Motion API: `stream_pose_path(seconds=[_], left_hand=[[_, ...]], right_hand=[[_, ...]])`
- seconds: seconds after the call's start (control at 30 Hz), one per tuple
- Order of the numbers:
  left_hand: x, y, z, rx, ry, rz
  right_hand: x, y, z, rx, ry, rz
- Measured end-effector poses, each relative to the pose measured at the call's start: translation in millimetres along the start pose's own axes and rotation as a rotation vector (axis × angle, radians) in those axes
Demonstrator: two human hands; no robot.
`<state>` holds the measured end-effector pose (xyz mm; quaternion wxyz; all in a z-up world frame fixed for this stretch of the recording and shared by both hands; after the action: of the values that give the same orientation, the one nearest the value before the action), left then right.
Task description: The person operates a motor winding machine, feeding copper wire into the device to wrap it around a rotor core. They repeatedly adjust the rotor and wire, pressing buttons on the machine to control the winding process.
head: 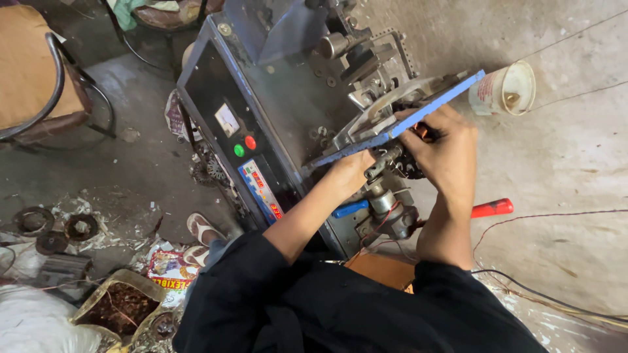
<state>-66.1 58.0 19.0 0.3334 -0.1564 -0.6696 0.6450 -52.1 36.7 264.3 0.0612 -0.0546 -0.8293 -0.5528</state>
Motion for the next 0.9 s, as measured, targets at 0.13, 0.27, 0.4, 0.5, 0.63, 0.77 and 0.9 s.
stream_pose_path(seconds=[0.13,0.27,0.4,0.5,0.63,0.77,0.9], left_hand=[[-47,-20,11,0.191,0.207,0.078],[-124,-11,56,0.899,0.417,-0.020],[-198,43,189,1.664,0.052,0.515],[-236,76,210,1.839,0.032,0.676],[-244,103,182,1.889,0.054,0.575],[-245,117,168,1.884,0.108,0.546],[-252,121,173,1.883,0.206,0.596]], right_hand=[[-4,3,-7,-0.028,0.028,0.015],[-5,3,-10,-0.038,0.017,0.010],[-10,7,-13,0.038,0.105,0.011],[-15,2,-13,0.052,0.117,-0.001],[-16,3,-14,0.051,0.125,0.016],[-15,7,-16,0.037,0.111,0.037],[-4,-3,-22,0.044,0.102,-0.016]])
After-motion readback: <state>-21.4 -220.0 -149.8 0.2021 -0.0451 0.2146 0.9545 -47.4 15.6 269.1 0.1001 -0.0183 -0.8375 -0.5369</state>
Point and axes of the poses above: each hand's wrist, its own x-axis towards the middle knuckle, its own y-axis out of the back of the hand, z = x × y, the point moved 10 cm from there along x, towards the middle knuckle, and after that the axes turned 9 degrees about -z, right-handed, at the moved point
